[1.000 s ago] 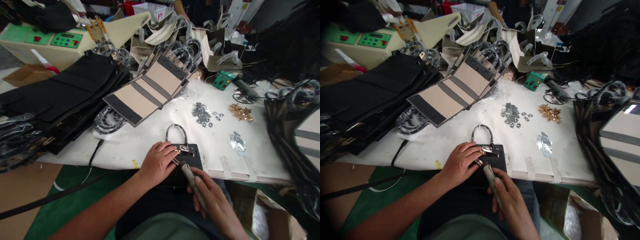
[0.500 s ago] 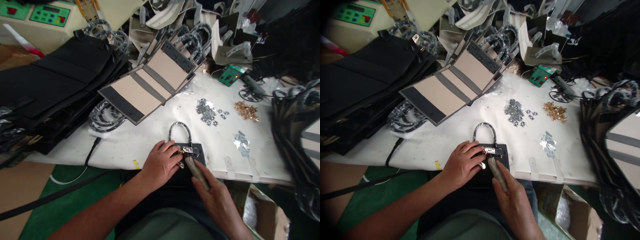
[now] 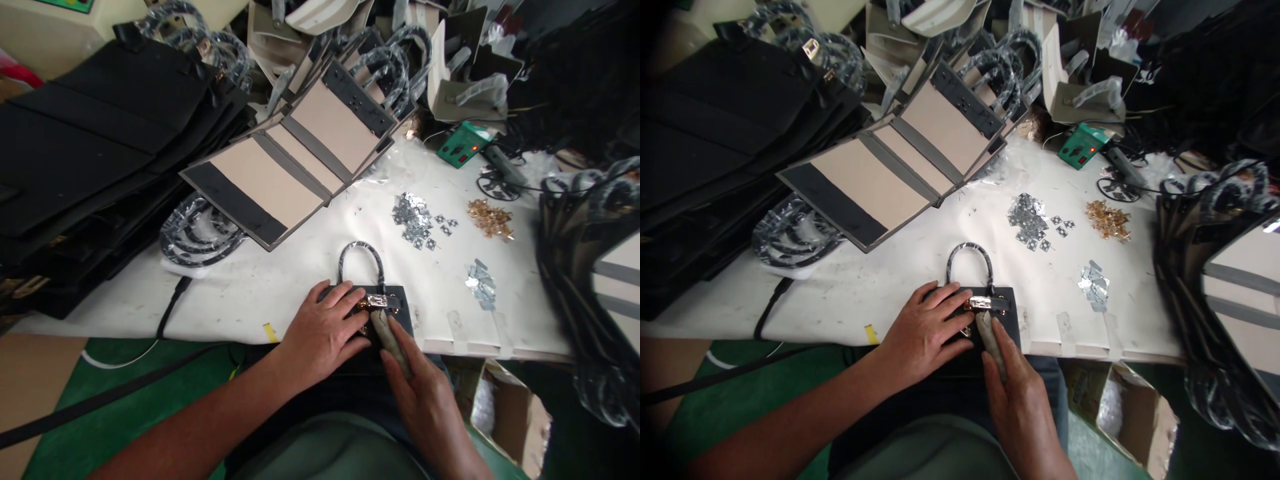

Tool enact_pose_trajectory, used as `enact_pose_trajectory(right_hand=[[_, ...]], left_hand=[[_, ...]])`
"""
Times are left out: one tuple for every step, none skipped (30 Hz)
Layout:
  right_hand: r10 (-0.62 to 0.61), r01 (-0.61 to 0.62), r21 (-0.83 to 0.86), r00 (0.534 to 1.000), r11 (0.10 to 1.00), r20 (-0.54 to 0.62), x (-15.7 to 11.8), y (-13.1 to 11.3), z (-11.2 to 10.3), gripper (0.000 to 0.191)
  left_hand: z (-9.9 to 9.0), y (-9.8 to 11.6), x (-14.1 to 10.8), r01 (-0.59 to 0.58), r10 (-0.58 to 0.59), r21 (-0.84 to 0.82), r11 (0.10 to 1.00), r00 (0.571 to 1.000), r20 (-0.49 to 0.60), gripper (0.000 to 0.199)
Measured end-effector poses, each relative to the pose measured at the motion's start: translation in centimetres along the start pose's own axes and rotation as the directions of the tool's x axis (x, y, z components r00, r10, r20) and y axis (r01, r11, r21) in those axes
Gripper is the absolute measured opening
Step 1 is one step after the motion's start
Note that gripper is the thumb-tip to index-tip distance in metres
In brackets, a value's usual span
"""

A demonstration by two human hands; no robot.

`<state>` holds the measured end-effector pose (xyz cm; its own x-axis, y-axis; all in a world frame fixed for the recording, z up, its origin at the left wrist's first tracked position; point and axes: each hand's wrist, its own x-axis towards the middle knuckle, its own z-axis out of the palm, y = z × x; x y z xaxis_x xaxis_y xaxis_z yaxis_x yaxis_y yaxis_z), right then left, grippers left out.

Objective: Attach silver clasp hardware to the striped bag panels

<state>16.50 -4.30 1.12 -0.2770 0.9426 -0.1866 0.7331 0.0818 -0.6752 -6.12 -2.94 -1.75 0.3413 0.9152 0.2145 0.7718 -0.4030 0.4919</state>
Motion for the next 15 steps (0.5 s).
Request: enact_pose_trajectory(right_hand=[[-0.001, 0.001, 0.000, 1.000, 1.000, 0.000, 0.10, -0.09, 0.03, 0.053], [0.001, -0.001, 0.001, 1.000, 1.000, -0.001, 0.17, -0.19, -0.01, 0.053], [0.008, -0.008, 0.002, 1.000, 1.000, 0.002, 0.19, -0.28, -0.10, 0.052], [0.017, -0.017, -0.001, 1.000, 1.000, 0.006, 0.17, -0.38, -0.24, 0.052], [0.025, -0.025, -0.008, 1.000, 1.000, 0.009, 0.11, -0.45, -0.41, 0.051], [0.029, -0.029, -0.022, 1.000, 0.999, 0.011, 0.02, -0.51, -0.58, 0.050], [0.026, -0.026, -0.043, 1.000, 0.999, 0.009, -0.09, -0.54, -0.73, 0.049], [0.017, -0.016, -0.070, 1.000, 0.997, 0.008, -0.19, -0.56, -0.83, 0.049], [0.004, -0.003, -0.101, 1.000, 0.995, 0.008, -0.29, -0.58, -0.88, 0.050], [-0.012, 0.012, -0.134, 1.000, 0.991, 0.005, -0.36, -0.59, -0.89, 0.050], [-0.027, 0.027, -0.164, 1.000, 0.986, 0.002, -0.42, -0.61, -0.87, 0.050], [-0.043, 0.042, -0.190, 0.999, 0.981, -0.003, -0.46, -0.64, -0.84, 0.051], [-0.060, 0.057, -0.209, 0.998, 0.976, -0.010, -0.49, -0.69, -0.81, 0.051], [-0.076, 0.072, -0.220, 0.997, 0.973, -0.011, -0.51, -0.75, -0.81, 0.051], [-0.090, 0.085, -0.225, 0.996, 0.971, -0.012, -0.53, -0.83, -0.84, 0.051]], left_hand=[[0.01, -0.02, 0.01, 0.002, -0.002, -0.005, 1.000, 1.000, 0.001, 0.035], [0.01, -0.04, 0.02, 0.004, -0.004, -0.012, 1.000, 1.000, 0.004, 0.035], [-0.01, -0.05, 0.05, 0.006, -0.006, -0.019, 1.000, 1.000, 0.006, 0.035], [-0.02, -0.07, 0.07, 0.007, -0.007, -0.026, 1.000, 1.000, 0.007, 0.035], [-0.03, -0.08, 0.10, 0.006, -0.006, -0.031, 1.000, 1.000, 0.006, 0.034], [-0.04, -0.10, 0.13, 0.004, -0.004, -0.034, 0.999, 1.000, 0.006, 0.034], [-0.03, -0.12, 0.16, 0.002, -0.002, -0.037, 0.999, 1.000, 0.006, 0.034], [-0.01, -0.13, 0.18, 0.002, -0.002, -0.038, 0.999, 1.000, 0.009, 0.034], [0.03, -0.15, 0.19, 0.005, -0.004, -0.039, 0.999, 1.000, 0.011, 0.034], [0.06, -0.17, 0.20, 0.008, -0.008, -0.039, 0.999, 1.000, 0.014, 0.034], [0.10, -0.18, 0.20, 0.011, -0.010, -0.040, 0.999, 1.000, 0.017, 0.034], [0.13, -0.19, 0.20, 0.013, -0.012, -0.041, 0.999, 1.000, 0.019, 0.033], [0.16, -0.20, 0.20, 0.012, -0.011, -0.041, 0.999, 1.000, 0.020, 0.033], [0.17, -0.21, 0.20, 0.010, -0.009, -0.041, 0.999, 1.000, 0.020, 0.032], [0.19, -0.23, 0.19, 0.008, -0.007, -0.042, 0.999, 1.000, 0.018, 0.032]])
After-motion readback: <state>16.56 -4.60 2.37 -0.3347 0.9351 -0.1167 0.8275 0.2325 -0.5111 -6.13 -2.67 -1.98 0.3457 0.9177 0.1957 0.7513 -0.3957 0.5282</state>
